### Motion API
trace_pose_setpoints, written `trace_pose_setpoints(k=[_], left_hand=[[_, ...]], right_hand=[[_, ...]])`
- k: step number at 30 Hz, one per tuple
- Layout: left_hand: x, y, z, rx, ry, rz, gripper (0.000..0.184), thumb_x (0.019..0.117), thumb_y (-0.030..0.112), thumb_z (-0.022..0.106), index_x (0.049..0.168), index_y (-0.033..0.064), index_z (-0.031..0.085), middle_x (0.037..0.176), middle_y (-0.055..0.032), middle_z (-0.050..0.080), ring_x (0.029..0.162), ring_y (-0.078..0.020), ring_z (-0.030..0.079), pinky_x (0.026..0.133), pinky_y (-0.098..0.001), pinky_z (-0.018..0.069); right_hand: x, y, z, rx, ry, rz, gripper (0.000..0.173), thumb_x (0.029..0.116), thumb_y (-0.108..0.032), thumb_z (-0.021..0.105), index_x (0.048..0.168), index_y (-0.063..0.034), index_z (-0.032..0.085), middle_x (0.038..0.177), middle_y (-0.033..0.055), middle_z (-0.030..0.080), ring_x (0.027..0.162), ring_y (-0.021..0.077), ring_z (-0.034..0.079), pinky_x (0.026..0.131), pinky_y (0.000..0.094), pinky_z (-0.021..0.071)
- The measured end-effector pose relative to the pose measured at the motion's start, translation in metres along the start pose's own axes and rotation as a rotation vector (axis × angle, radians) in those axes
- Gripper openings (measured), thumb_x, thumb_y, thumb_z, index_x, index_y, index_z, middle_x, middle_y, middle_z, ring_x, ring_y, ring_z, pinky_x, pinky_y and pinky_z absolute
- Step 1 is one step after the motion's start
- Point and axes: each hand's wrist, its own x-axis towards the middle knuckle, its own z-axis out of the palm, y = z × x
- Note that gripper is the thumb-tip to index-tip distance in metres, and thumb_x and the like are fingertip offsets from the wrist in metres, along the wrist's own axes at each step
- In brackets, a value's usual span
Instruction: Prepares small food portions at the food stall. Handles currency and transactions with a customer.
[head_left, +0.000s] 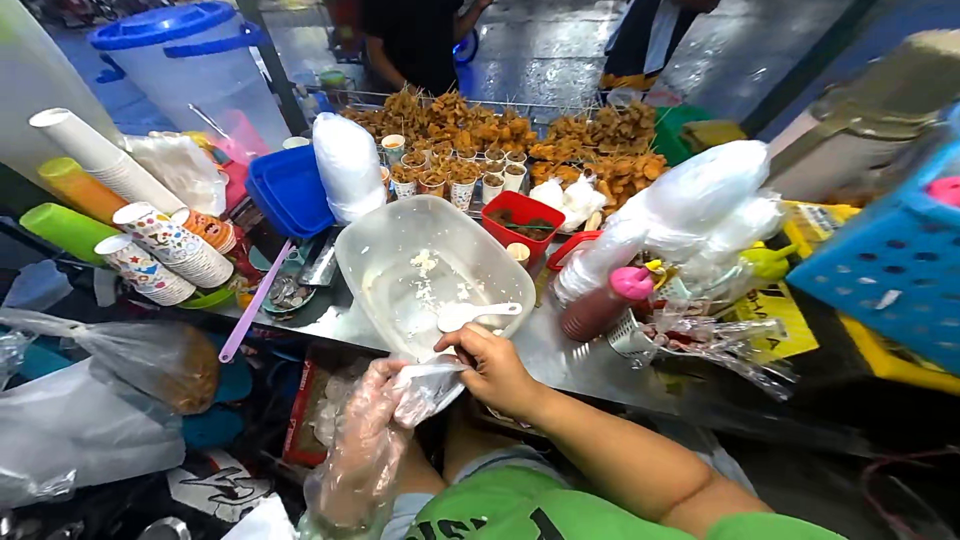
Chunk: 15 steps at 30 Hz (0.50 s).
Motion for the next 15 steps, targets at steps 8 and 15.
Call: trace_pose_setpoints(k=[8,15], left_hand=[[0.045,0.042,0.000,1.493,0.334,0.430,0.013,0.0890,0.001,0.069,0.097,-0.0024,0.079,0.106,-0.0292,0.069,0.096,-0.0412,0.069,0.088,-0.0547,0.0545],[0.067,0.036,-0.015,1.290,0.323,0.233,0.029,0.0982,-0.003,0.057,0.125,-0.0037,0.069,0.120,-0.0239,0.069,0.104,-0.0278,0.070,0.096,-0.0415,0.0553]], right_hand=[[0.049,0.013,-0.034,-0.197,-0.113,-0.049,0.021,0.0967,-0.012,0.067,0.112,0.0019,0.073,0.095,0.0159,0.071,0.082,0.0221,0.070,0.077,0.0338,0.0597],[0.083,0.075,-0.043,-0.697,-0.980,0.680,0.035,0.1042,-0.024,0.059,0.119,0.0069,0.066,0.119,0.0310,0.066,0.115,0.0507,0.062,0.092,0.0713,0.0458]])
